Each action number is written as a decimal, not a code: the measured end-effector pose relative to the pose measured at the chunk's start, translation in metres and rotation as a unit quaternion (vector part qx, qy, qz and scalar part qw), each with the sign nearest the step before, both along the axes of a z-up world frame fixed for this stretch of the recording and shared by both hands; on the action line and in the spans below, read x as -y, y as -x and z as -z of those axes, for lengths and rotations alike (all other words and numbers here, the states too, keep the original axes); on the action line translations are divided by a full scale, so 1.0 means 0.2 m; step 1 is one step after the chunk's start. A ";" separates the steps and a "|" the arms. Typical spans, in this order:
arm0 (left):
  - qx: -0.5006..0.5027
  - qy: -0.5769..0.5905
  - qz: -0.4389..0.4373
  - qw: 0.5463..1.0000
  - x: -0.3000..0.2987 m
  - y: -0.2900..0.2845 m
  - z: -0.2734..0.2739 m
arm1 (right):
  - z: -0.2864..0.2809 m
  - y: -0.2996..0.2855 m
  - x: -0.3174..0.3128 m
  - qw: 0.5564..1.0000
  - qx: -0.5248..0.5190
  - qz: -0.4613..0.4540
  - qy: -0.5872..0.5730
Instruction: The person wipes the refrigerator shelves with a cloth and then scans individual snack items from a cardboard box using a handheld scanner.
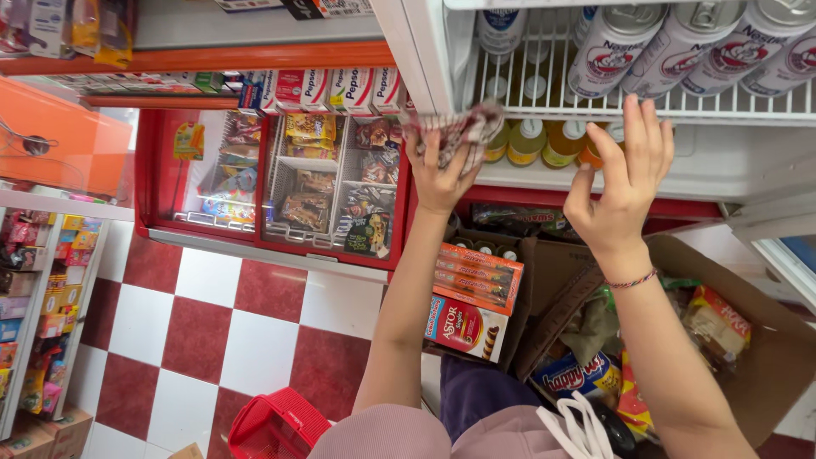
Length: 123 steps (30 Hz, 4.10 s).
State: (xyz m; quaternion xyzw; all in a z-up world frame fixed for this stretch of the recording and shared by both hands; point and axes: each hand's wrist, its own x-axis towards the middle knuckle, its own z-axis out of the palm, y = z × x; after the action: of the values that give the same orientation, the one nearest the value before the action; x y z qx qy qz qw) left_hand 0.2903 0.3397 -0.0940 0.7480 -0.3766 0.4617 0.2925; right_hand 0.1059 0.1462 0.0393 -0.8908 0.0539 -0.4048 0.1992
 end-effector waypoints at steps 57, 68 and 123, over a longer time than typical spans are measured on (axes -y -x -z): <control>-0.381 -0.205 -0.066 0.899 0.78 0.92 0.58 | 0.90 0.43 0.37 0.912 -0.347 0.208 -0.060; -0.361 -0.267 0.023 0.893 1.18 1.11 0.49 | 0.85 0.71 0.41 0.919 -0.221 0.215 -0.246; -0.715 -0.333 0.326 0.522 0.62 2.06 0.98 | 1.63 1.79 0.02 0.335 0.062 0.199 -0.919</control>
State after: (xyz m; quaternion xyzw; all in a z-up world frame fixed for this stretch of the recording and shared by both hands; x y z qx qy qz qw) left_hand -0.1214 0.2166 -0.2902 0.6951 -0.3846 -0.5143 0.3233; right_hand -0.2531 0.1429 -0.2873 -0.0796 0.5549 -0.1808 0.8081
